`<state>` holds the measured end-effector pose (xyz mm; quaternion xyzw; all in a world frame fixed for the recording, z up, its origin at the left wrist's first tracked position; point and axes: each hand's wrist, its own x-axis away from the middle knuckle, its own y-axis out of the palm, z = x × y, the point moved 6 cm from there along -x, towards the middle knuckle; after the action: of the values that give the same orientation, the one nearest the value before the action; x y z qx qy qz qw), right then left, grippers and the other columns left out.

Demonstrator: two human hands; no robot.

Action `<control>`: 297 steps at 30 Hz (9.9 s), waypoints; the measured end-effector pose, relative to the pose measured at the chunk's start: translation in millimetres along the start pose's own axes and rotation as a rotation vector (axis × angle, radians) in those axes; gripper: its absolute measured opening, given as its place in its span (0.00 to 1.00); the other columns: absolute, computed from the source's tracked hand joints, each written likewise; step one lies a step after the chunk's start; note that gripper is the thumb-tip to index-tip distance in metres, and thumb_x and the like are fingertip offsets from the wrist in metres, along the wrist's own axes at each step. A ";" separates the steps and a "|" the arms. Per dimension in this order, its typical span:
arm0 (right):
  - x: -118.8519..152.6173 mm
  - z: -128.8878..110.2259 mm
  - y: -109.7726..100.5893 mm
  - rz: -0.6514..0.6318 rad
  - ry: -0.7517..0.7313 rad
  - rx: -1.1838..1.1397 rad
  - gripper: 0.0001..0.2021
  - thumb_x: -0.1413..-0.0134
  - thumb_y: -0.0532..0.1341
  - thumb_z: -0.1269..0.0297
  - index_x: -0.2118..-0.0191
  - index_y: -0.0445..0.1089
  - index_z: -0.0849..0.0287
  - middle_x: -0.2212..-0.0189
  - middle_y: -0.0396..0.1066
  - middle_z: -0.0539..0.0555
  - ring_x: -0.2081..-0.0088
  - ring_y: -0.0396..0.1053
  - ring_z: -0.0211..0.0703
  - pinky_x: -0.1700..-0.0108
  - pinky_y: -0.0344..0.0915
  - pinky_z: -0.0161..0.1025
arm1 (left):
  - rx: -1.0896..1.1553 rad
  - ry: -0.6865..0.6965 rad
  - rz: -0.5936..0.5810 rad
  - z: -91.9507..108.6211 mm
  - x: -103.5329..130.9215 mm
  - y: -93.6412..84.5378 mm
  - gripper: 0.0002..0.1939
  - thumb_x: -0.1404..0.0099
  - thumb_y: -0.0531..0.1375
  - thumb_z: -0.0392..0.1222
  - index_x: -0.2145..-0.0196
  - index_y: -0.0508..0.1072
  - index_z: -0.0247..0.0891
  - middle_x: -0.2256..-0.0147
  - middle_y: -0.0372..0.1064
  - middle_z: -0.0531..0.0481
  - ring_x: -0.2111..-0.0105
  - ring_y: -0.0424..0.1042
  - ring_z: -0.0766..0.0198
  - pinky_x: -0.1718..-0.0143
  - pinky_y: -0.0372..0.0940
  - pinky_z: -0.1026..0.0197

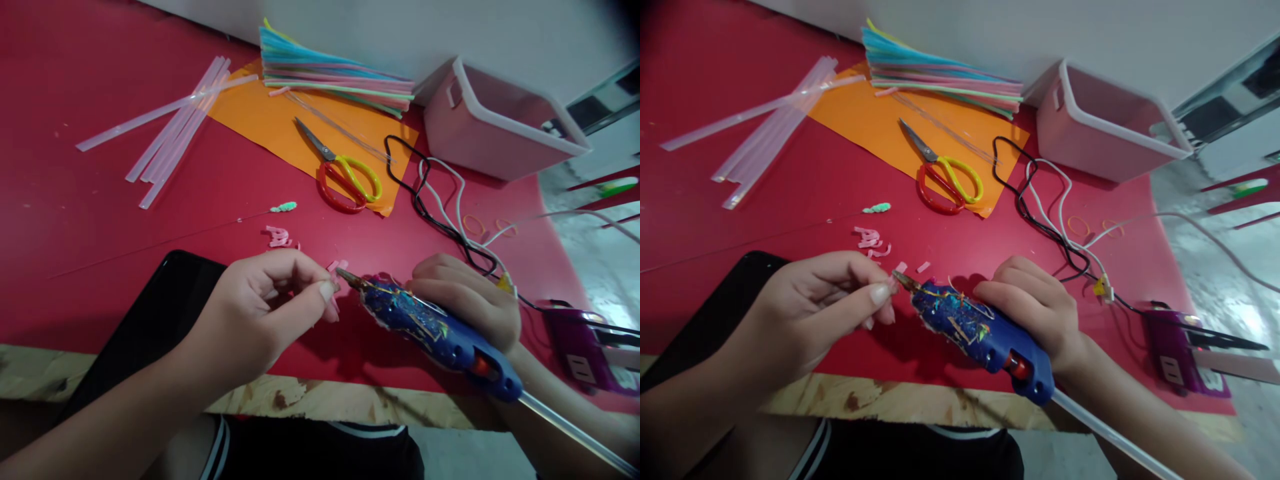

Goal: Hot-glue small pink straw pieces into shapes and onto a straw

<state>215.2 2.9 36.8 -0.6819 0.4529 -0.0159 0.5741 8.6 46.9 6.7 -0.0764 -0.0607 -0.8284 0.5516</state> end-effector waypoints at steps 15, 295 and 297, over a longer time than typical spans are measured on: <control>3.9 4.0 -4.9 0.108 0.061 0.062 0.10 0.39 0.60 0.66 0.53 0.70 0.61 0.70 0.69 0.55 0.69 0.69 0.44 0.67 0.70 0.43 | 0.035 -0.040 0.056 3.5 5.0 -0.3 0.07 0.38 0.64 0.36 0.74 0.75 0.38 0.77 0.77 0.52 0.78 0.72 0.69 0.75 0.66 0.69; -4.9 -6.8 -6.3 0.114 0.074 0.054 0.10 0.49 0.59 0.66 0.59 0.68 0.59 0.66 0.69 0.56 0.65 0.71 0.43 0.65 0.72 0.39 | -0.404 0.362 0.275 5.8 17.6 -11.6 0.06 0.34 0.61 0.35 0.69 0.75 0.40 0.74 0.71 0.55 0.78 0.67 0.70 0.74 0.63 0.67; -5.3 -7.0 -6.8 0.122 0.073 0.055 0.10 0.49 0.59 0.66 0.58 0.68 0.59 0.66 0.69 0.56 0.66 0.71 0.43 0.66 0.72 0.40 | -0.403 0.365 0.272 5.8 18.8 -11.9 0.05 0.35 0.61 0.35 0.70 0.75 0.39 0.75 0.70 0.56 0.78 0.66 0.70 0.75 0.63 0.68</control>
<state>212.4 0.4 47.2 -0.6360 0.5136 -0.0184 0.5756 -9.2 35.5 15.9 -0.0413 0.2158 -0.7424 0.6329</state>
